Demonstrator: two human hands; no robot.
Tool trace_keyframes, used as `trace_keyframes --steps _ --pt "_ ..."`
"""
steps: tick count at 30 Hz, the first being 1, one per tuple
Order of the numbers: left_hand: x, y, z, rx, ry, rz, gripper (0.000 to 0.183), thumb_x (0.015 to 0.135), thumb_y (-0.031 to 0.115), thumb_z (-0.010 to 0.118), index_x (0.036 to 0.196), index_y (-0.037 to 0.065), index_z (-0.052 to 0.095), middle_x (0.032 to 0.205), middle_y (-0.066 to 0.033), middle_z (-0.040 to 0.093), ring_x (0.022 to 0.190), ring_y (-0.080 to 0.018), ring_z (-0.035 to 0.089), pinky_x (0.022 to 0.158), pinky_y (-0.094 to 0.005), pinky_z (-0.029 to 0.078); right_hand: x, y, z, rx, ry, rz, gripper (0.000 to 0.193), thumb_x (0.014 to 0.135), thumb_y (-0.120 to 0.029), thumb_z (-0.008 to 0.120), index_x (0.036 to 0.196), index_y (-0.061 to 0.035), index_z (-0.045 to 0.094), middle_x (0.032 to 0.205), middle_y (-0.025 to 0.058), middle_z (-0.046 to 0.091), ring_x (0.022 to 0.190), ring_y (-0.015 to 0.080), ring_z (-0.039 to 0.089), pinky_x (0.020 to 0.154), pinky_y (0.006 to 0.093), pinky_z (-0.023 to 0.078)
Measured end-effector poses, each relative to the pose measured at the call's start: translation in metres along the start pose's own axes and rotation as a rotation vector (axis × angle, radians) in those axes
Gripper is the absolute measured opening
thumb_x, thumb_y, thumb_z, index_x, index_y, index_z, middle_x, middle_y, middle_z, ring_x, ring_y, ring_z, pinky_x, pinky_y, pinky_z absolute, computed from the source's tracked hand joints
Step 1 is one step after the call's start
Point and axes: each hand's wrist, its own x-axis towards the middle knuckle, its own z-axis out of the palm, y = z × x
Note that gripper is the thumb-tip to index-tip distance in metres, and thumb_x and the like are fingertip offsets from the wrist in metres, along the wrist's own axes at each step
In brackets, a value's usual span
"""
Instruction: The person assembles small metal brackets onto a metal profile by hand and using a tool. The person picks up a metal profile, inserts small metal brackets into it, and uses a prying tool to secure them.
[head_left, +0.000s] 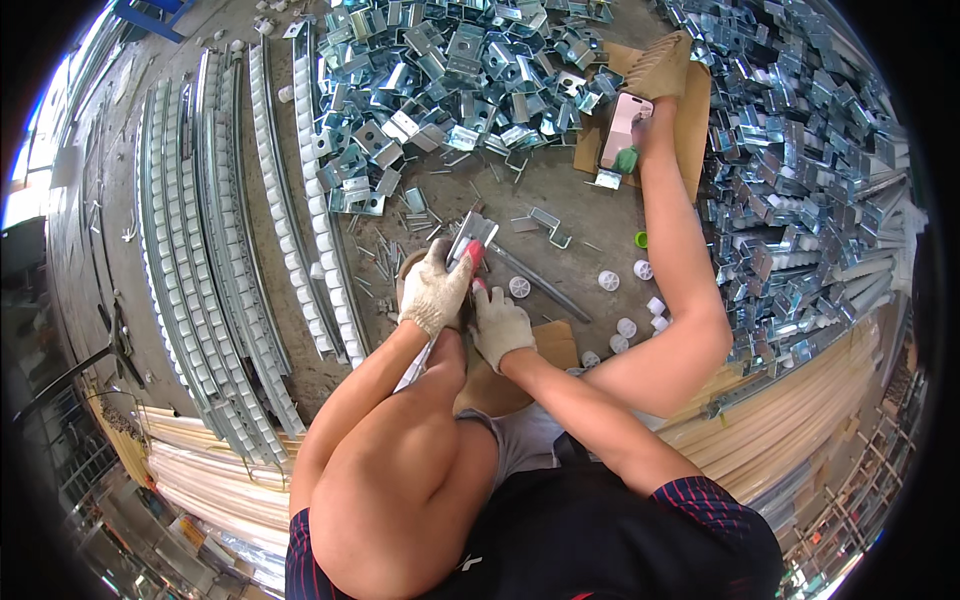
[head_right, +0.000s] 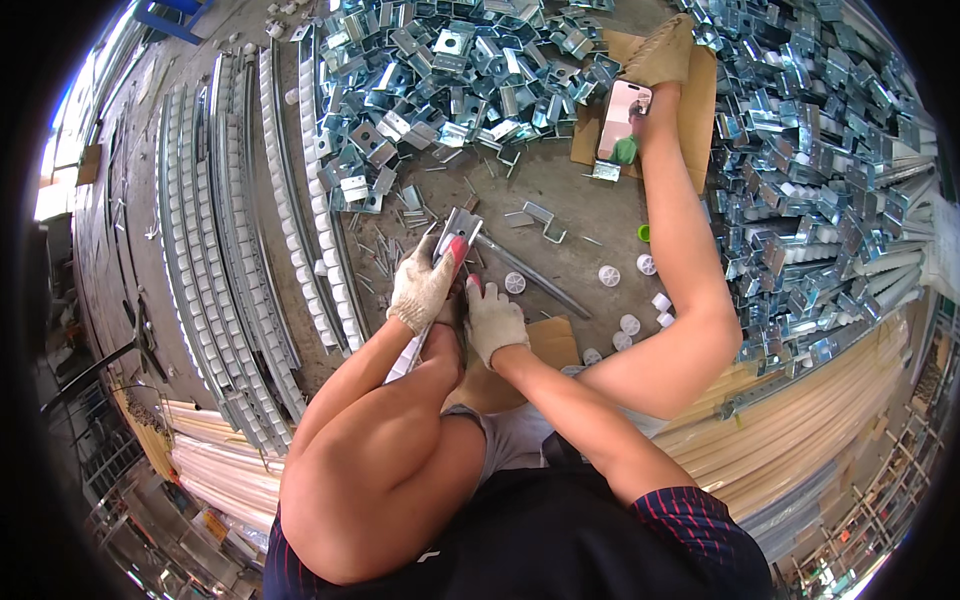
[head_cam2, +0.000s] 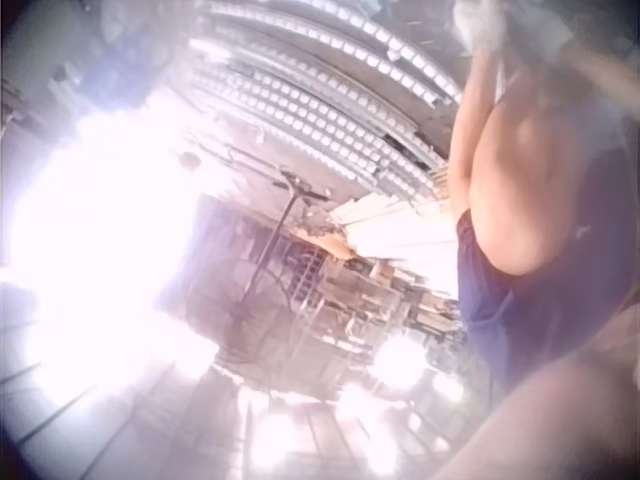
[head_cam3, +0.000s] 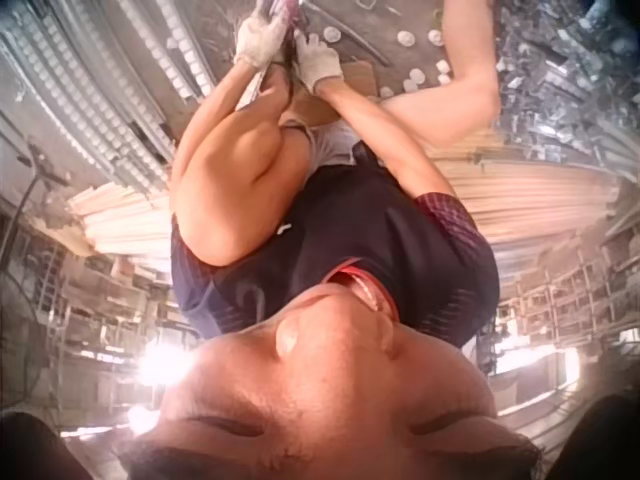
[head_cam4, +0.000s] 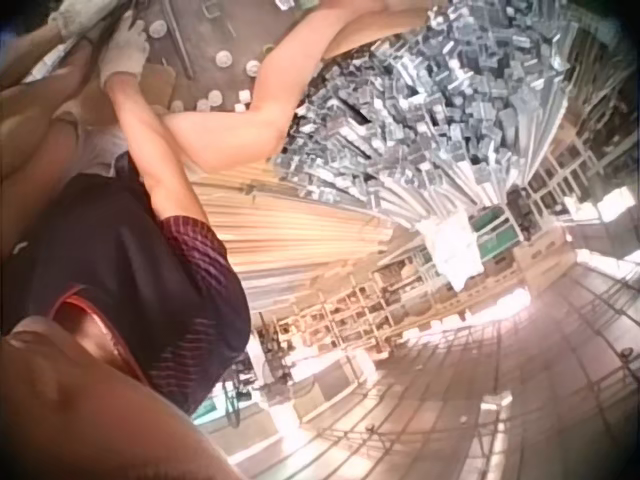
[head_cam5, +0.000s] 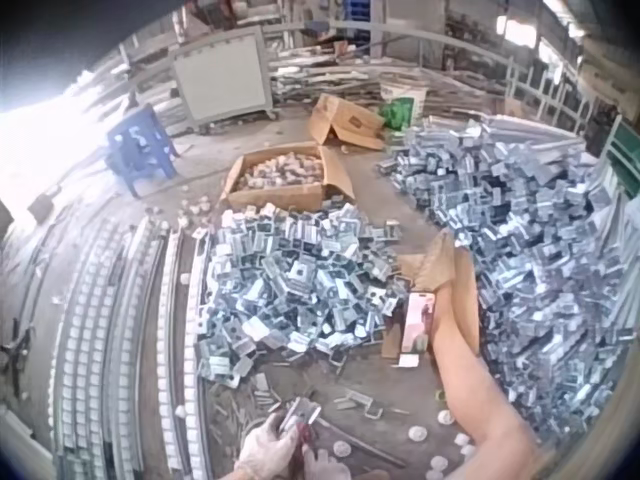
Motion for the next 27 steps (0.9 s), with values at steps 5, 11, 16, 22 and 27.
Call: trace_keyframes --steps 5,11,16,22,27 --pt "-0.003 0.002 0.000 -0.013 0.059 0.050 0.050 0.105 0.045 0.049 0.131 0.003 0.060 0.103 -0.0336 0.071 0.103 -0.0512 0.068 0.090 -0.0553 0.051 -0.002 0.010 -0.014 0.301 0.014 0.084 0.058 0.096 -0.023 0.065 0.148 -0.0052 0.047 0.125 0.0248 0.063 0.111 0.0418 0.069 0.092 0.0510 0.057" --pt "0.004 -0.016 0.008 -0.019 0.105 0.070 0.055 0.105 0.045 0.050 0.134 0.000 0.061 0.102 -0.0314 0.073 0.101 -0.0478 0.070 0.088 -0.0528 0.054 -0.043 0.052 -0.072 0.690 0.015 0.247 0.045 0.099 -0.019 0.055 0.140 -0.0019 0.055 0.112 0.0298 0.071 0.109 0.0419 0.071 0.092 0.0467 0.055" --pt "-0.009 -0.007 -0.006 -0.027 0.035 0.117 0.057 0.098 0.046 0.063 0.135 0.003 0.061 0.098 -0.0255 0.075 0.097 -0.0437 0.072 0.086 -0.0477 0.055 -0.089 0.034 -0.140 0.725 0.154 -0.044 0.053 0.100 -0.010 0.059 0.152 -0.0109 0.052 0.112 0.0281 0.072 0.099 0.0441 0.073 0.083 0.0452 0.057" --pt "-0.016 -0.004 -0.013 -0.223 -0.046 0.180 0.053 0.097 0.036 0.065 0.142 0.008 0.056 0.119 -0.0278 0.071 0.113 -0.0437 0.069 0.097 -0.0466 0.052 -0.080 0.038 -0.143 0.522 0.011 -0.104 0.051 0.099 -0.012 0.060 0.150 -0.0156 0.056 0.102 0.0250 0.072 0.090 0.0444 0.069 0.078 0.0502 0.055" --pt "-0.014 -0.003 -0.019 -0.150 -0.130 0.136 0.071 0.098 0.036 0.062 0.155 -0.001 0.043 0.130 -0.0260 0.069 0.124 -0.0332 0.066 0.108 -0.0404 0.047 -0.076 0.037 -0.147 0.393 0.085 -0.179 0.048 0.102 -0.018 0.058 0.150 -0.0182 0.055 0.096 0.0247 0.072 0.089 0.0482 0.068 0.078 0.0577 0.053"
